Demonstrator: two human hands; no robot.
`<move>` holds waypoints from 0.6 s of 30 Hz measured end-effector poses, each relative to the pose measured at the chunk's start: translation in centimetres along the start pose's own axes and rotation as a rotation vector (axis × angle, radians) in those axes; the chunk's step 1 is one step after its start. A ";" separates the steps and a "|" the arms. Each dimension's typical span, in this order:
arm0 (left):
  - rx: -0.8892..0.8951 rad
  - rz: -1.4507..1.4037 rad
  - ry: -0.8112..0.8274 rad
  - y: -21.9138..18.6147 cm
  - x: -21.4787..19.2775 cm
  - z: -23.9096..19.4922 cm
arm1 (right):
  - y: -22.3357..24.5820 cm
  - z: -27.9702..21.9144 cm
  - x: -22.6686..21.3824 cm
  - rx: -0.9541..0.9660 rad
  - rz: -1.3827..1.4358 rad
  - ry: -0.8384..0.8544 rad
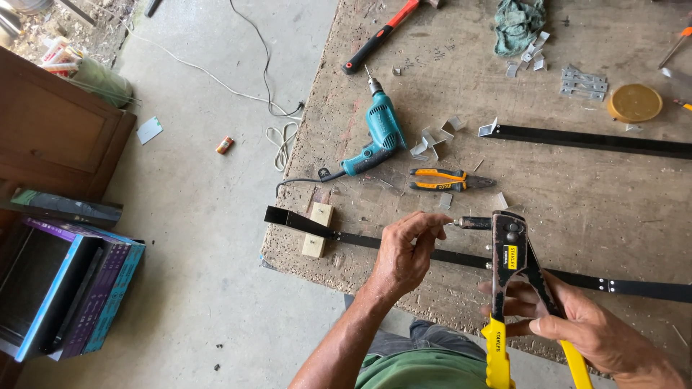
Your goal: Assembling a metal frame by drilling holes and joining square tubing with a hand riveter.
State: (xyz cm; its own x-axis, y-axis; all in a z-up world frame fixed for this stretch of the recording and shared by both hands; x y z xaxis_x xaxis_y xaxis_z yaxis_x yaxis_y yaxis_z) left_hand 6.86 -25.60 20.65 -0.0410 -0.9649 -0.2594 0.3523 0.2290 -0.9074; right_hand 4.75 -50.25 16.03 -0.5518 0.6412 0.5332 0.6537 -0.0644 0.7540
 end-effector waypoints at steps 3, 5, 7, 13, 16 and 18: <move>0.034 0.004 -0.005 -0.1 0.0 0.0 | 0.3 -0.2 0.2 0.064 -0.013 -0.041; 0.030 -0.003 -0.006 -0.2 0.0 -0.1 | 0.3 -0.2 0.3 0.069 -0.027 -0.023; 0.028 -0.008 -0.004 -0.2 0.0 -0.2 | 0.2 -0.1 0.4 0.069 -0.042 -0.006; 0.004 -0.002 -0.002 -0.2 -0.2 -0.3 | -0.5 -0.1 -0.4 0.090 -0.008 -0.080; 0.001 0.015 0.007 -0.6 -0.4 -0.3 | -0.7 -0.1 -0.5 0.097 0.008 -0.079; 0.008 0.054 0.029 -0.8 -0.5 -0.2 | -0.1 0.2 0.2 0.024 -0.035 0.024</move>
State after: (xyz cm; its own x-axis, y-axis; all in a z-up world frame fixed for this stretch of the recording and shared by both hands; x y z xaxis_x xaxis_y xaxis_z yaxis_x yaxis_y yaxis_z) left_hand 6.38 -25.31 21.46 -0.0484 -0.9471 -0.3173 0.3622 0.2795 -0.8892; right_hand 4.69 -50.00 16.00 -0.5866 0.6246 0.5155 0.6459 -0.0232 0.7631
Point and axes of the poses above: each hand's wrist, its own z-axis towards the middle knuckle, its own x-axis out of the palm, y = z × x, the point moved 7 cm from there along z, towards the middle knuckle, and after that the axes turned 10 degrees about y, right-handed, at the moved point
